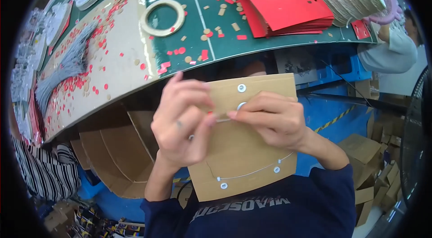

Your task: Assembling lighting components onto a cardboard template and checking them against a circular base on a factory assembly line.

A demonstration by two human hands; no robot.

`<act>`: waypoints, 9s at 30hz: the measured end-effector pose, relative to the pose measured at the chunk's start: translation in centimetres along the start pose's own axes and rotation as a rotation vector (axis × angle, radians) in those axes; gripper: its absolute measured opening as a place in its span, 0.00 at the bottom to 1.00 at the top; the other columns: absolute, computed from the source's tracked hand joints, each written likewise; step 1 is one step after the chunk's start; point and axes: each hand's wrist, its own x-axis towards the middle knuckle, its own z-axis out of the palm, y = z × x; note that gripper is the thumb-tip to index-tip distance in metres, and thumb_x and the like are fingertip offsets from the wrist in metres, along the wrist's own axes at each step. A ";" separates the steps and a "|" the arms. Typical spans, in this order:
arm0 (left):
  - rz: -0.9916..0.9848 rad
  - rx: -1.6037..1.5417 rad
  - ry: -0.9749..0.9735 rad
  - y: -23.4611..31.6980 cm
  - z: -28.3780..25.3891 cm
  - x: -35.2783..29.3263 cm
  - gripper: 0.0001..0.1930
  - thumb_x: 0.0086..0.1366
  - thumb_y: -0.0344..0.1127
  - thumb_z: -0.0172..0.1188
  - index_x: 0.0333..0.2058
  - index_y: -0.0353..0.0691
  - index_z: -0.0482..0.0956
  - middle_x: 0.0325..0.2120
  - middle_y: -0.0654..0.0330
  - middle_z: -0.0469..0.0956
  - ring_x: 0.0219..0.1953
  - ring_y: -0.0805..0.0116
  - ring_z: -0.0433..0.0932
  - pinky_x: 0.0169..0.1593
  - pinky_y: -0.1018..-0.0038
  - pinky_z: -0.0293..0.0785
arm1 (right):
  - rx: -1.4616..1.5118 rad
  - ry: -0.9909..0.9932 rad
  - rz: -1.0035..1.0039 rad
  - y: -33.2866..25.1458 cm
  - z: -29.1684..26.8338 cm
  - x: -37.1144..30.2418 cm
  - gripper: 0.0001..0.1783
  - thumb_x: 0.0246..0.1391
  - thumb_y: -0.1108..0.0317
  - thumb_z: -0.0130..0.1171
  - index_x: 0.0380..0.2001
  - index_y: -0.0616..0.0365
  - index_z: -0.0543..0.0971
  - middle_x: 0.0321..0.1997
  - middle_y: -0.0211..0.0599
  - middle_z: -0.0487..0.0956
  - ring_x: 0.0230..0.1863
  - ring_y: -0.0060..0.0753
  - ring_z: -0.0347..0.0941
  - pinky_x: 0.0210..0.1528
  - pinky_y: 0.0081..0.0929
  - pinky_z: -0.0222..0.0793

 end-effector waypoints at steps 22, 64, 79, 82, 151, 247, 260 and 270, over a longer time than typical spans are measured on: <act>-0.768 -0.765 0.131 0.4 0.2 -4.2 0.37 0.54 0.25 0.56 0.66 0.28 0.64 0.54 0.51 0.74 0.56 0.67 0.74 0.61 0.72 0.67 | 0.026 -0.060 0.088 -2.5 1.3 2.4 0.24 0.36 0.83 0.69 0.41 0.55 0.89 0.30 0.34 0.80 0.23 0.29 0.75 0.23 0.23 0.69; -0.902 -0.898 0.214 -0.6 0.1 -3.4 0.43 0.52 0.21 0.53 0.71 0.26 0.56 0.50 0.53 0.78 0.52 0.72 0.78 0.57 0.77 0.70 | -0.343 -0.506 -0.354 -0.9 -0.6 5.3 0.30 0.28 0.70 0.60 0.43 0.71 0.85 0.37 0.38 0.78 0.31 0.30 0.76 0.29 0.23 0.75; -0.745 -0.931 0.173 -1.1 0.3 -3.9 0.48 0.51 0.22 0.52 0.73 0.26 0.48 0.57 0.47 0.75 0.56 0.69 0.74 0.62 0.74 0.65 | -0.329 -0.377 -0.368 -0.9 0.8 5.2 0.30 0.26 0.72 0.59 0.41 0.70 0.85 0.35 0.39 0.79 0.28 0.30 0.76 0.28 0.24 0.75; -0.741 -0.919 0.167 -1.6 0.1 -3.6 0.47 0.52 0.23 0.52 0.73 0.26 0.48 0.55 0.48 0.76 0.55 0.69 0.75 0.62 0.74 0.66 | -0.294 -0.358 -0.372 -0.6 0.9 6.0 0.30 0.26 0.72 0.60 0.41 0.71 0.85 0.36 0.39 0.80 0.28 0.30 0.75 0.28 0.23 0.74; -0.291 -0.025 0.294 -0.5 0.8 -1.8 0.10 0.68 0.22 0.49 0.28 0.25 0.76 0.28 0.48 0.80 0.32 0.57 0.82 0.41 0.67 0.79 | -0.013 0.308 0.658 -6.0 -1.4 -7.5 0.27 0.44 0.79 0.67 0.52 0.66 0.83 0.70 0.66 0.67 0.69 0.61 0.68 0.68 0.41 0.67; -0.088 0.254 0.123 2.9 2.4 -0.3 0.09 0.48 0.19 0.71 0.29 0.36 0.85 0.22 0.60 0.74 0.26 0.63 0.76 0.28 0.68 0.73 | -0.132 0.141 -0.045 0.2 0.6 1.2 0.12 0.42 0.80 0.72 0.33 0.58 0.88 0.27 0.34 0.80 0.24 0.30 0.77 0.24 0.23 0.71; -0.041 0.368 0.037 3.3 2.2 -0.1 0.08 0.47 0.20 0.70 0.26 0.37 0.83 0.21 0.60 0.73 0.26 0.62 0.75 0.27 0.69 0.74 | -0.079 0.057 -0.214 1.7 -0.4 1.9 0.11 0.40 0.78 0.72 0.32 0.57 0.88 0.26 0.34 0.81 0.26 0.32 0.79 0.26 0.24 0.73; -0.122 0.254 -0.456 2.9 -1.0 4.5 0.02 0.49 0.23 0.64 0.23 0.31 0.80 0.23 0.51 0.77 0.31 0.52 0.81 0.35 0.60 0.78 | -0.030 0.044 -0.123 0.3 0.3 1.8 0.08 0.42 0.80 0.68 0.29 0.63 0.85 0.30 0.40 0.83 0.29 0.39 0.82 0.32 0.29 0.77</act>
